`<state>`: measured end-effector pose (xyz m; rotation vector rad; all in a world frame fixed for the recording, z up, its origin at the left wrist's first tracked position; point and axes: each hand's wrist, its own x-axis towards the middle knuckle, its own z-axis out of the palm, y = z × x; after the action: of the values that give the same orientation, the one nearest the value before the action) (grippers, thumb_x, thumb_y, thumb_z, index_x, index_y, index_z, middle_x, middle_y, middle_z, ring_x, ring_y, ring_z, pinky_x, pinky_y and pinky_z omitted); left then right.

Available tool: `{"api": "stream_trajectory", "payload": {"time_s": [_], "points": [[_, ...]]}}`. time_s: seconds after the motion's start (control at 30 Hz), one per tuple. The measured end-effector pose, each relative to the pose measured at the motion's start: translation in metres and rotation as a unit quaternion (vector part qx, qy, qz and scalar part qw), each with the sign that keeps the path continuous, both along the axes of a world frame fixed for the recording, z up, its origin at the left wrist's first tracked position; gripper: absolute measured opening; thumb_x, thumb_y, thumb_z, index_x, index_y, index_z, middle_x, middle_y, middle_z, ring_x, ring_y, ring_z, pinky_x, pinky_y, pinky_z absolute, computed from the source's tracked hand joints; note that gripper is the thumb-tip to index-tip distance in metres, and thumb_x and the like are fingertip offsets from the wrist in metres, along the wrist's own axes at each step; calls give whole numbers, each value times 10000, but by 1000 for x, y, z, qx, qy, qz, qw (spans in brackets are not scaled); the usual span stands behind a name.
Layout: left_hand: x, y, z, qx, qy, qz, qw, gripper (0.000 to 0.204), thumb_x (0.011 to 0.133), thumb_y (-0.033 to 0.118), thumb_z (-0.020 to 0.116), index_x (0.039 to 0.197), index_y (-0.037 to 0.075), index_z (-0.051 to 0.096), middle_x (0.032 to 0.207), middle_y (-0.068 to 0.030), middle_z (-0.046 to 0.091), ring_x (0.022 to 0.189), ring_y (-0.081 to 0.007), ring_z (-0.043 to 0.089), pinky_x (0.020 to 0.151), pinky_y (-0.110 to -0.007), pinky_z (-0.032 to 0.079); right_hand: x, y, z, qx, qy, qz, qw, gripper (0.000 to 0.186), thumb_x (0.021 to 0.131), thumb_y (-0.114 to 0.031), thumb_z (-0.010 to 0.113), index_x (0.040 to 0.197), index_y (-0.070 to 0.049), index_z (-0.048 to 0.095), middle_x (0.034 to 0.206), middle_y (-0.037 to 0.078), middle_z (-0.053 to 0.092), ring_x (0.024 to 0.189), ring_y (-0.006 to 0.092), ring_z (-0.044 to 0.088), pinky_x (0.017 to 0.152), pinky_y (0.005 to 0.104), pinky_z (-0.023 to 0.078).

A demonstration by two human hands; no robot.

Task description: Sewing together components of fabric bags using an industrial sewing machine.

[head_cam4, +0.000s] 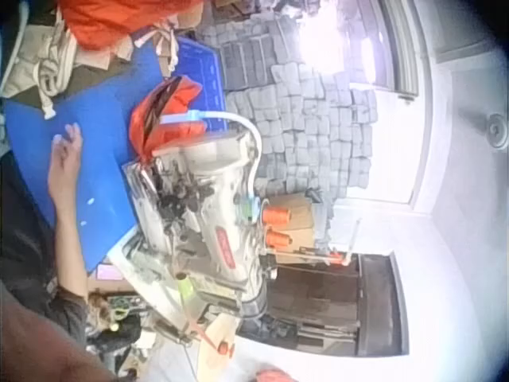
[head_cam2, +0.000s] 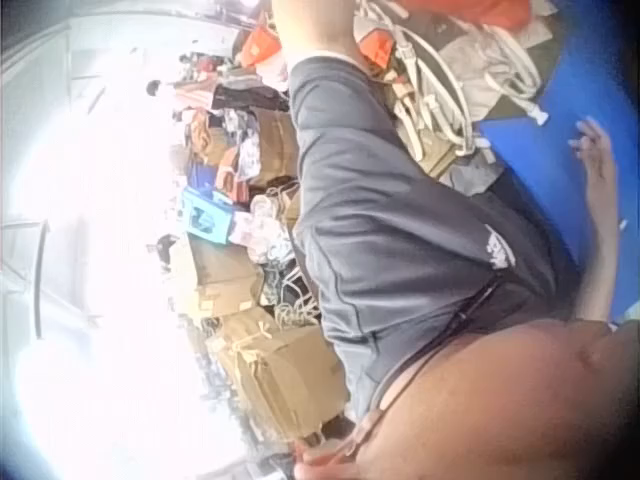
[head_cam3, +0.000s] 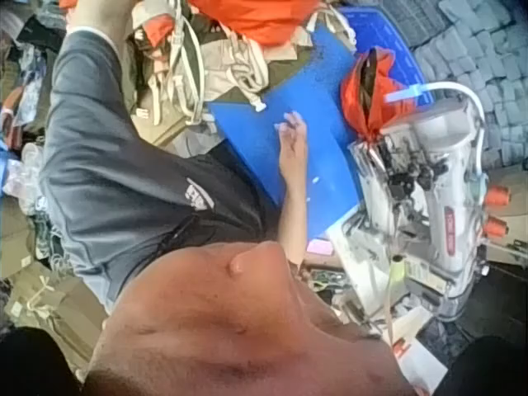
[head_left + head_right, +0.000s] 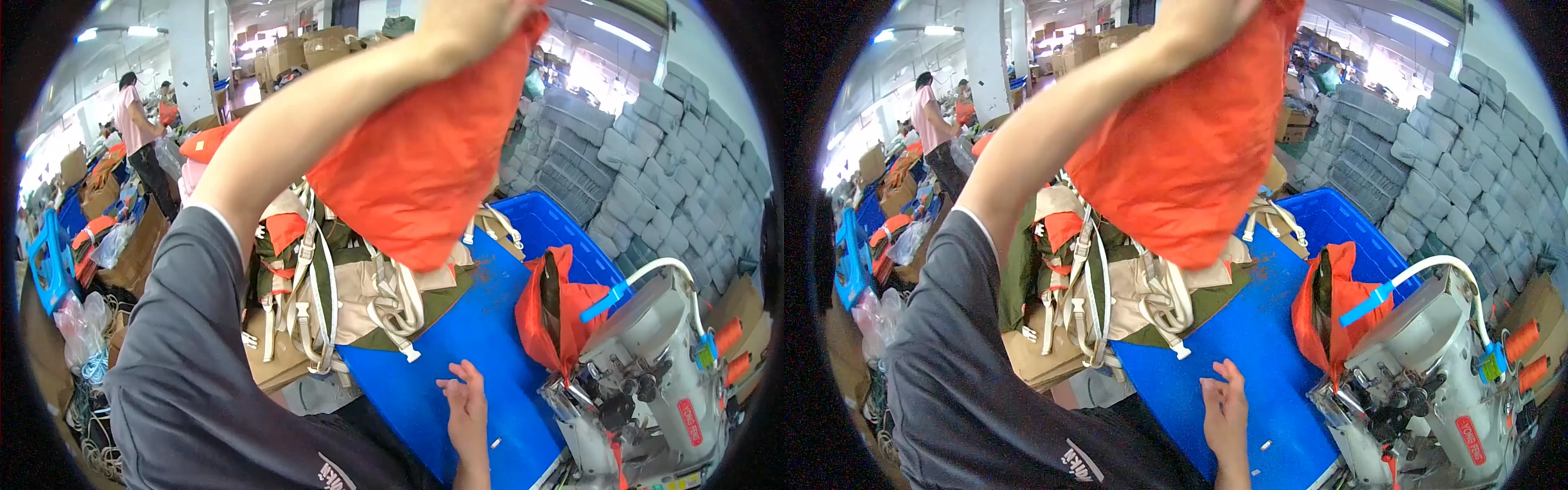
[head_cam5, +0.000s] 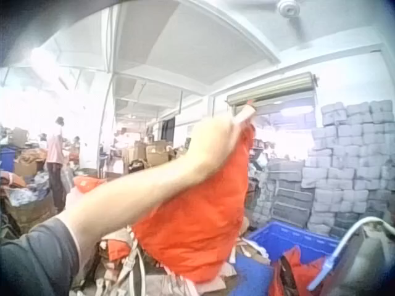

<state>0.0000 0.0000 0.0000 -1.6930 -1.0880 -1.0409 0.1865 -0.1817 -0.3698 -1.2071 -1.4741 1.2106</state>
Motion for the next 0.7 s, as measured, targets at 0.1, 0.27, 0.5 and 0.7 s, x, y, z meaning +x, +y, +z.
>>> {"api": "stream_trajectory", "payload": {"time_s": [0.1, 0.27, 0.5, 0.7], "points": [[-1, 5, -113, 82, 170, -101, 977, 232, 819, 272, 625, 782, 78, 505, 625, -61, 491, 486, -219, 497, 387, -374, 364, -2, 4, 4, 0, 64, -60, 996, 558, 1027, -414, 419, 1422, -28, 344, 1340, 226, 493, 1122, 310, 588, 863, 433, 522], [-21, -127, -333, -204, 315, -357, 855, 138, 741, 231, 570, 760, 123, 487, 807, -22, 486, 626, -136, 497, 540, -285, 368, 23, 15, -7, -147, 405, -104, 896, 566, 1017, -445, 406, 1408, -36, 376, 1403, 124, 480, 1253, 272, 509, 1088, 415, 364], [-41, -178, -406, -390, 316, -322, 803, 357, 786, 272, 565, 1093, 90, 574, 1076, -47, 562, 865, -163, 532, 722, -298, 419, 41, 13, -64, -163, 249, -180, 938, 371, 973, -132, 572, 1309, -1, 487, 1308, 68, 561, 1189, 171, 520, 1032, 316, 374], [-73, -152, -398, -370, 255, -284, 847, 313, 796, 218, 597, 1084, 97, 587, 1145, -87, 590, 987, -207, 579, 797, -324, 458, 21, 18, -46, -109, 197, -190, 956, 376, 974, -213, 580, 1281, -14, 496, 1302, 71, 558, 1172, 169, 523, 1011, 299, 383]]}}
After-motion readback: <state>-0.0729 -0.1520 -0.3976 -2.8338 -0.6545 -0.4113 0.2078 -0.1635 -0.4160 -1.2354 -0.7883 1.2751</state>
